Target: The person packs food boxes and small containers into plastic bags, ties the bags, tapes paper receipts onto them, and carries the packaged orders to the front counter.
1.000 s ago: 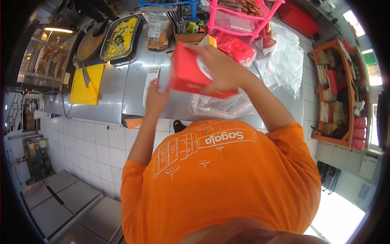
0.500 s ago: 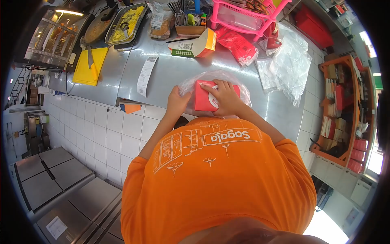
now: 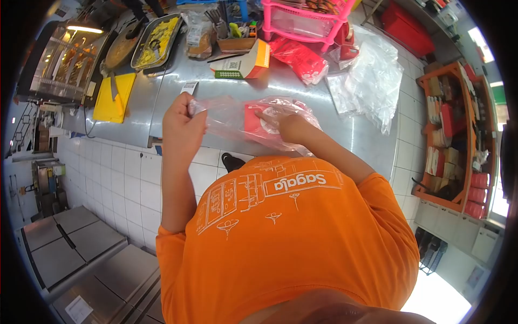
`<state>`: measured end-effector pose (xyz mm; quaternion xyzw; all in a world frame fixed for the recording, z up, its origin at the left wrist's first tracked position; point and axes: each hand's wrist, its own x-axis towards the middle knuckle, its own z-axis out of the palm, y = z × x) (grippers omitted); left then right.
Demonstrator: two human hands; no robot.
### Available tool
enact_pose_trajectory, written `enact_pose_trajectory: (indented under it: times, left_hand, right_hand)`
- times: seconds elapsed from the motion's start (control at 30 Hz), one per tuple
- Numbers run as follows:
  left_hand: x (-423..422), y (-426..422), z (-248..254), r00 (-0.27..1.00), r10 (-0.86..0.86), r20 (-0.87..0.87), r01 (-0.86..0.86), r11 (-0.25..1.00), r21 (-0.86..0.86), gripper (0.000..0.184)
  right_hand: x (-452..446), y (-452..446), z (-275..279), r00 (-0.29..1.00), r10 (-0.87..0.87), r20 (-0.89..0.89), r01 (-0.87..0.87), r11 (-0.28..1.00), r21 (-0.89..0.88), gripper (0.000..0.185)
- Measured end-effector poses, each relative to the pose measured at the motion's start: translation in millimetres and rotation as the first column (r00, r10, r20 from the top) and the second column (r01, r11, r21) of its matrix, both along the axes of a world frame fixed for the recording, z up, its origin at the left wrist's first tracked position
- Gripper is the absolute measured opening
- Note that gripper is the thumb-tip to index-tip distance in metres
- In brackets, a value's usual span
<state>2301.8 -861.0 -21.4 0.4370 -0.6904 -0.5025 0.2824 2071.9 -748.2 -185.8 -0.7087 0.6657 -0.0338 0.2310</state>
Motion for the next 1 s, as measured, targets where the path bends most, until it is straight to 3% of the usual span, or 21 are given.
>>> enact_pose_trajectory:
  times: [0.07,0.13,0.2,0.27,0.33,0.43,0.5,0.53,0.57,0.63,0.73,0.83,0.93,1.0]
  left_hand:
    - [4,-6,5,0.996,-0.015,0.093,0.021,0.997,-0.071,0.011]
    - [9,-11,10,0.989,-0.019,0.149,0.025,0.999,-0.038,0.01]
    - [11,-10,13,0.989,-0.044,0.14,0.042,0.999,0.02,0.01]
    - [14,-6,13,0.995,-0.08,0.059,0.074,0.992,0.1,0.01]
    - [17,-2,12,0.991,-0.135,-0.007,0.134,0.974,0.185,0.007]
    - [17,8,17,0.982,-0.189,0.003,0.18,0.938,0.295,0.007]
    - [19,12,17,0.966,-0.257,0.006,0.238,0.903,0.357,0.012]
    - [23,11,15,0.952,-0.307,-0.013,0.288,0.877,0.384,0.016]
    - [25,11,15,0.934,-0.355,-0.033,0.337,0.848,0.409,0.019]
    - [18,18,17,0.957,-0.253,-0.139,0.289,0.857,0.427,0.021]
    - [17,21,11,0.965,-0.182,-0.187,0.245,0.877,0.414,0.023]
    - [18,25,12,0.972,-0.159,-0.172,0.218,0.885,0.412,0.025]
    - [22,28,12,0.989,-0.102,-0.111,0.141,0.884,0.445,0.029]
    - [27,30,10,0.99,-0.098,-0.105,0.134,0.888,0.439,0.03]
  right_hand:
    - [-9,5,33,0.969,0.06,-0.242,-0.022,0.988,0.154,0.066]
    - [-14,15,122,0.921,0.129,-0.368,0.013,0.934,0.358,0.057]
    - [-31,33,174,0.957,0.102,-0.273,-0.004,0.942,0.336,0.057]
    - [-47,62,204,0.995,-0.012,-0.102,0.014,1.0,0.011,0.054]
    - [-54,65,258,0.999,-0.029,0.042,0.026,0.998,0.053,0.045]
    - [-104,63,235,0.893,0.101,0.439,0.123,0.882,-0.454,0.033]
    - [-126,41,197,0.716,-0.277,0.641,0.575,0.754,-0.317,0.028]
    - [-151,23,155,0.614,-0.288,0.735,0.659,0.7,-0.276,0.026]
    - [-179,11,112,0.638,-0.418,0.647,0.698,0.668,-0.257,0.028]
    - [-217,-28,5,0.698,-0.464,0.545,0.655,0.722,-0.225,0.033]
    - [-207,-80,-19,0.802,-0.506,0.319,0.583,0.779,-0.231,0.037]
    - [-216,-112,-43,0.859,-0.441,-0.262,0.383,0.891,-0.243,0.034]
    - [-228,-103,-40,0.766,-0.632,-0.117,0.641,0.763,0.077,0.031]
    - [-227,-83,-36,0.549,-0.835,0.05,0.818,0.548,0.172,0.027]
